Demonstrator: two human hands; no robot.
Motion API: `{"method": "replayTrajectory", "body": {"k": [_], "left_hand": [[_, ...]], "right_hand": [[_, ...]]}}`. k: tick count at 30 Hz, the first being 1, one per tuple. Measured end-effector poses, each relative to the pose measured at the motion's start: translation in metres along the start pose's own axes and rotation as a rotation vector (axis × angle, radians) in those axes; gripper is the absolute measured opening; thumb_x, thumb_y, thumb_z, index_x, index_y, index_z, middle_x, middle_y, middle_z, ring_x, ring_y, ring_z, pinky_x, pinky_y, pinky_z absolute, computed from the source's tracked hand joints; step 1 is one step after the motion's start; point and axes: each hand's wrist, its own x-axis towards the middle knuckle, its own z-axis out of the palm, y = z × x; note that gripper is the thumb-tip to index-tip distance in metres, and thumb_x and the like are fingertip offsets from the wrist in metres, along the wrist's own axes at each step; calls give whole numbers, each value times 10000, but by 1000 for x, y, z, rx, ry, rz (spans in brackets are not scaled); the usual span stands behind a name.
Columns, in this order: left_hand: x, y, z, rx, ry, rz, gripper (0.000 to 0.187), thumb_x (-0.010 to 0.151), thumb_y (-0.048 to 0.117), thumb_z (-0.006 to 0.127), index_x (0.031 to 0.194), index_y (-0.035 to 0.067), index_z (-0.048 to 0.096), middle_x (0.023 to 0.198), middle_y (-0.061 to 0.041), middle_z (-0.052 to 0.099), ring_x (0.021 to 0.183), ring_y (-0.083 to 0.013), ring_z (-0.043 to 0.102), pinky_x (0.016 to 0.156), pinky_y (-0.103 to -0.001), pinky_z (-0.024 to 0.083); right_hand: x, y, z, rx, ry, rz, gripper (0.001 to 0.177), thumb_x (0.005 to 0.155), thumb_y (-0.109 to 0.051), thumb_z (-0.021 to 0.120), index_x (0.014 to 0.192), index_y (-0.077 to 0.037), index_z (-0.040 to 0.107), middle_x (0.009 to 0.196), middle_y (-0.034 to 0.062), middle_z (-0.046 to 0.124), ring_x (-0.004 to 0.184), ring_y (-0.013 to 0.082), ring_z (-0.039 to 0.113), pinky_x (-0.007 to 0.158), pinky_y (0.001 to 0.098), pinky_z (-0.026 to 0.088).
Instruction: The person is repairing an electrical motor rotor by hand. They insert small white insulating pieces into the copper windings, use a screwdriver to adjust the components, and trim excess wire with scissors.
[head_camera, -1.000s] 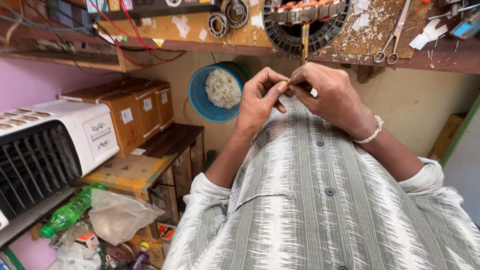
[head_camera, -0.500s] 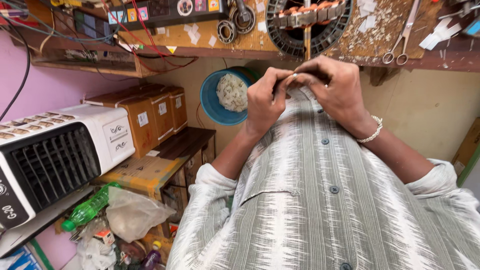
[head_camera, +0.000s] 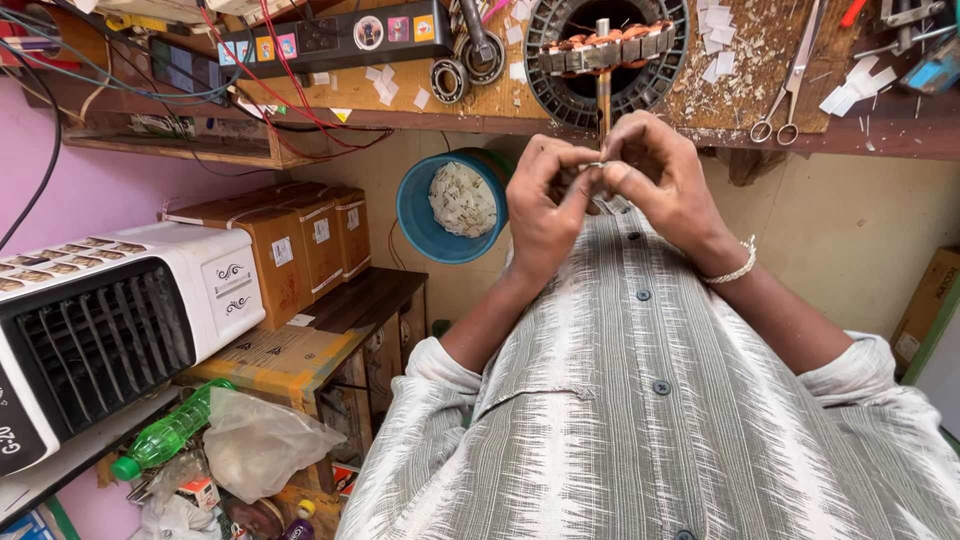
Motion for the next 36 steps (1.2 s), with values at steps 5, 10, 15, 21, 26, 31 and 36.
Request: {"method": "replayTrajectory", "body": {"k": [5,10,15,21,26,31,36], "left_hand": [[-1,16,4,263,14,182,135,972,-18,667,1086,24,609,1154,-104,504,917,-172,614,678,-241,586],[1,16,-4,242,-41,171,113,1019,-7,645,1124,29,624,1065,-66,637,830,-132,663,684,-255,556],[0,12,-19,336,-100,219,118,1015,27,673,1133,30,670,947,-67,695,805,-127,688,696,-268,560],[-5,12,-29,95,-237,-112,112,988,46,714,1084,-10,723,890,-58,720,666,-82,674,558,-228,547],[-10,10,-29,-19,-269,-174,141,1023,74,665,1103,-33,709,925,-61,714,771,-79,699,605,-224,601],[-8,10,-26,-145,-268,-274,135,1032,74,645,1095,-42,667,919,-74,710,801,-81,692,600,-227,598],[-16,13,-17,-19,-173,-125,106,1051,58,638,1104,-26,673,942,-60,688,824,-91,708,627,-236,615]], "right_hand": [[-6,7,5,-269,133,-132,162,1091,-112,644,1195,-2,586,1053,58,663,890,95,713,750,264,597],[-5,-4,8,-548,196,-436,127,1010,-34,736,1129,-20,694,995,132,701,877,222,727,759,328,601],[-7,-15,6,-586,140,-402,114,975,20,759,1081,-13,732,1042,125,739,925,238,754,795,329,614],[-11,-24,0,-679,8,-398,138,877,22,806,974,-29,722,1017,101,747,861,216,746,733,312,606],[-16,-35,-2,-665,-28,-389,159,824,11,814,941,-34,717,1003,98,744,812,209,733,703,303,603],[-18,-45,5,-651,28,-319,131,865,15,803,958,-24,719,1003,99,749,824,191,739,720,296,610],[-16,-52,8,-626,59,-320,113,899,14,794,971,-17,713,1013,110,747,901,202,755,771,296,621]]}}
